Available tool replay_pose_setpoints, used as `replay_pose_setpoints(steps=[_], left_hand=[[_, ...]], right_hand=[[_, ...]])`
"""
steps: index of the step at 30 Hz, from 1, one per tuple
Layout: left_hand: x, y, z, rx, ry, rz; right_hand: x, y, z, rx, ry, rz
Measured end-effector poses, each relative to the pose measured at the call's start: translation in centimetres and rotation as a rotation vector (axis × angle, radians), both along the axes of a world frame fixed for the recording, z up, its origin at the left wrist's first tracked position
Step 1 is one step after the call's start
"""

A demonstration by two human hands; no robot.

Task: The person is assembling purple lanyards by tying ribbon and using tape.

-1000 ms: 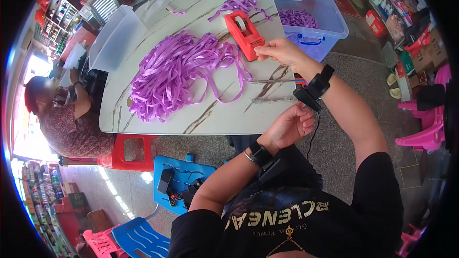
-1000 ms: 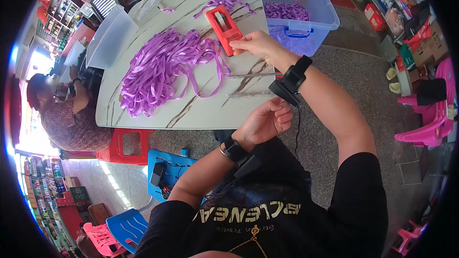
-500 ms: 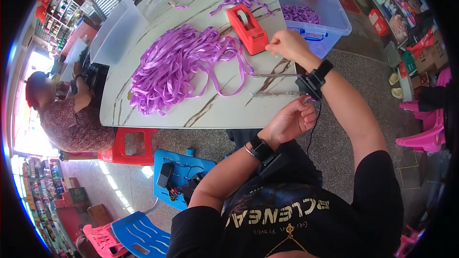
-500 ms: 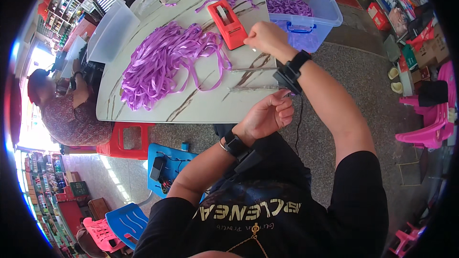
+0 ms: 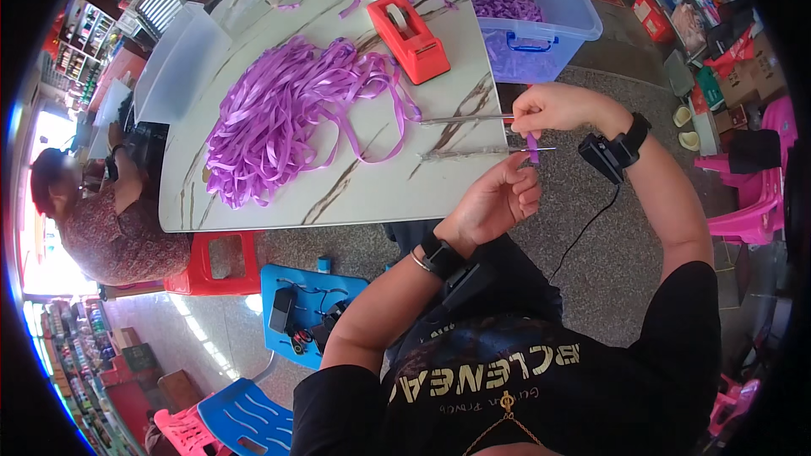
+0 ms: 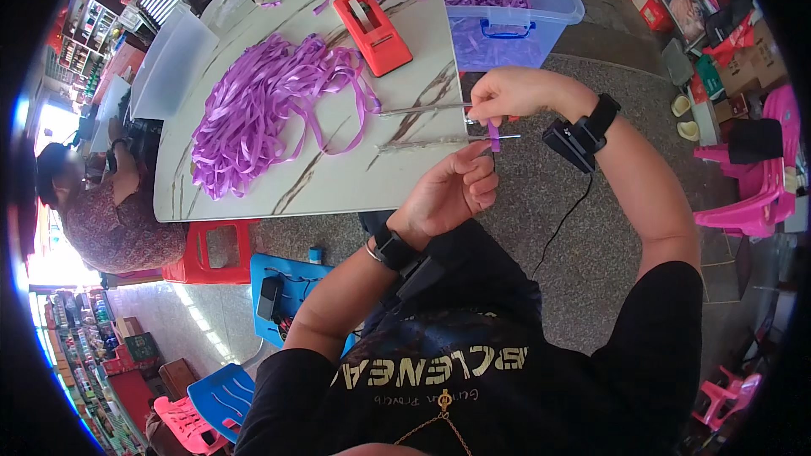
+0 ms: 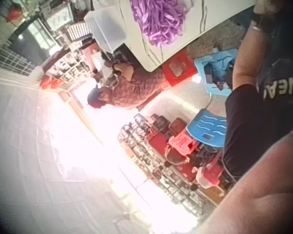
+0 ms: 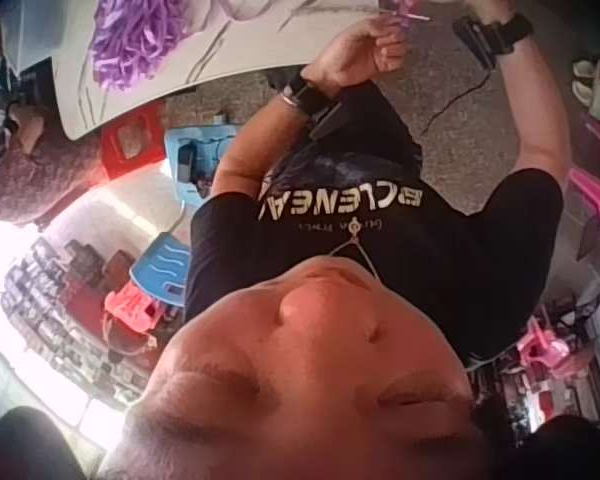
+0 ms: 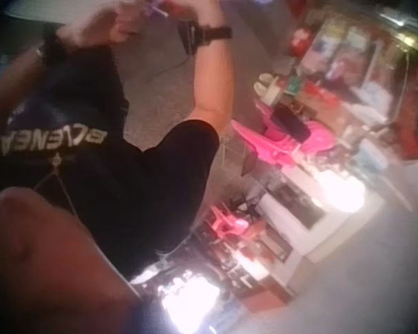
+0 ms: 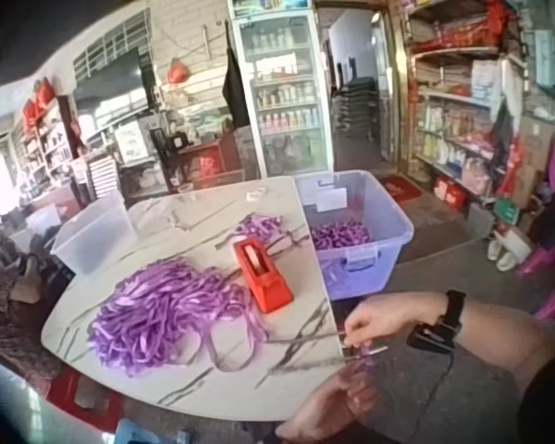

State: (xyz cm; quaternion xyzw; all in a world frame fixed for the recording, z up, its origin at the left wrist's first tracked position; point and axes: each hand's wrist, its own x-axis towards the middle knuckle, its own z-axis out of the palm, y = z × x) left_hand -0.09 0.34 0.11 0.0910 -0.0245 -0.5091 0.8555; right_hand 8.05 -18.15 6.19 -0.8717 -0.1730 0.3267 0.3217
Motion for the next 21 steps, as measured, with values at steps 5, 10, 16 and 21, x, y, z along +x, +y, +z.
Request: replay_pose_setpoints(steps=[5,10,16,21], left_hand=[[0.0,0.1,-0.2,-0.021,-0.007,0.003],[-0.1,0.0,-0.2,-0.019,-0.022,0.009],[0.0,-0.1,-0.2,-0.033,-0.017,0.002],[0.0,0.1,0.0,-0.008,-0.023,0.017]], right_hand=[[-1.5,0.6,1.3,-0.204,-0.157,-0.001],[-2.1,0.5,1.2,-0.37,-0.328,-0.019],[-1.6,0.3,0.7,-0.452,-0.377,0.003],[-2.2,0.2,0.8,-0.5,-0.438,-0.097]])
